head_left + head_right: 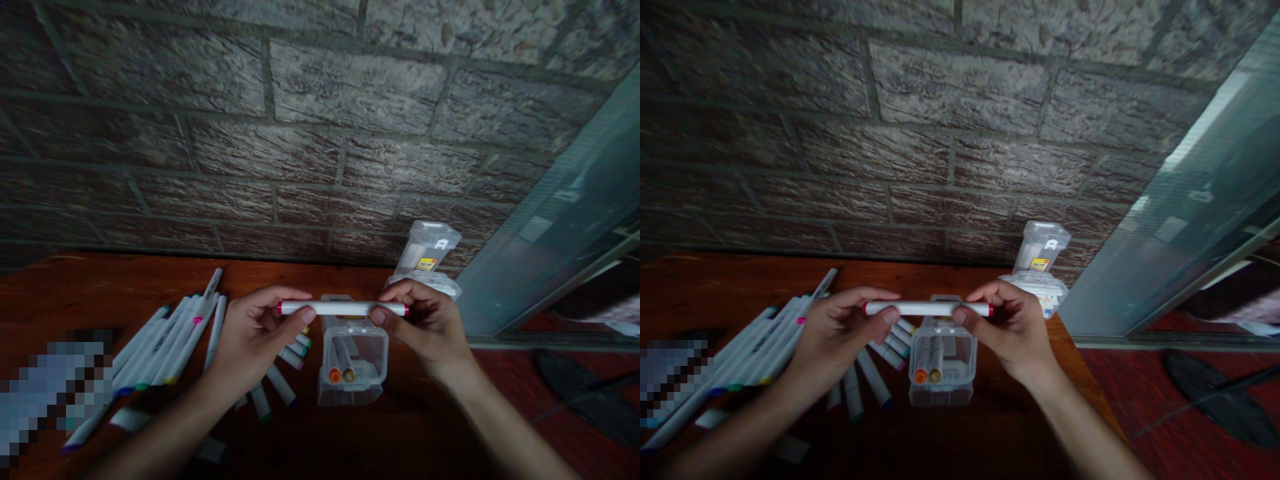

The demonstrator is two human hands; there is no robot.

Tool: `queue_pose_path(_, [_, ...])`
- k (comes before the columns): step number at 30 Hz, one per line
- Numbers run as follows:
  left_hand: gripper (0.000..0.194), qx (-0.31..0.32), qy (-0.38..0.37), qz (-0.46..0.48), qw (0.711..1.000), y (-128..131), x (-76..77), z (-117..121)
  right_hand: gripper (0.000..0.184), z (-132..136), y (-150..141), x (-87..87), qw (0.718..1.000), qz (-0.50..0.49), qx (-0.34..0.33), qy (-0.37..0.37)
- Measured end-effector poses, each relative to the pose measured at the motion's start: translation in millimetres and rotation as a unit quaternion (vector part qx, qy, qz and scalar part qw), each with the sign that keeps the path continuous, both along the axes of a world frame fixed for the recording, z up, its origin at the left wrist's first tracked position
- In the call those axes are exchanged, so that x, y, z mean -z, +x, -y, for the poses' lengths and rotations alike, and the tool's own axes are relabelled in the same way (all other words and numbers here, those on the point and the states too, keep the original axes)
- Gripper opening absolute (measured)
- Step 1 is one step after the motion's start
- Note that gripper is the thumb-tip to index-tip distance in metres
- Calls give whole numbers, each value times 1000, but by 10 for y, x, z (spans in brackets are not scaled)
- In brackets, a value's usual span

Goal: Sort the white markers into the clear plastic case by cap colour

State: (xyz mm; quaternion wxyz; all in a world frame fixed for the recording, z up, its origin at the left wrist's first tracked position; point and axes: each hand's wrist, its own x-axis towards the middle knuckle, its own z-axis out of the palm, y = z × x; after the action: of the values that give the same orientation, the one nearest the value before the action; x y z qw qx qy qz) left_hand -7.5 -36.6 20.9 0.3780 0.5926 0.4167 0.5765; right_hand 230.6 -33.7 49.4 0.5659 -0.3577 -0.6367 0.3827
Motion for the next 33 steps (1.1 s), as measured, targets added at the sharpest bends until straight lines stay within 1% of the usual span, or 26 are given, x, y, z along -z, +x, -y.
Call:
queue_pose_path(5, [20, 23, -5, 25, 999, -15, -11, 1, 10, -23, 31, 66, 998, -42, -31, -43])
queue_pose_path(9, [20, 40, -15, 60, 997, -18, -2, -8, 10, -50, 51, 98, 994, -75, -49, -63])
queue_pose_path(15, [23, 71, -37, 127, 989, -34, 72, -36, 14, -55, 64, 100, 992, -91, -34, -85])
queue_pose_path(19, [21, 78, -35, 139, 987, -60, 94, -44, 17, -47, 65, 87, 991, -92, -23, -94])
queue_pose_path(23, [21, 80, -37, 158, 984, -57, 63, -46, 19, -31, 55, 43, 988, -103, -22, -111])
queue_pose_path(28, [23, 111, -45, 222, 968, -25, -2, -50, 21, -13, 41, -2, 985, -121, -28, -123])
queue_pose_path(33, [25, 119, -53, 246, 961, -28, -28, -40, 22, -18, 39, -18, 981, -141, -32, -131])
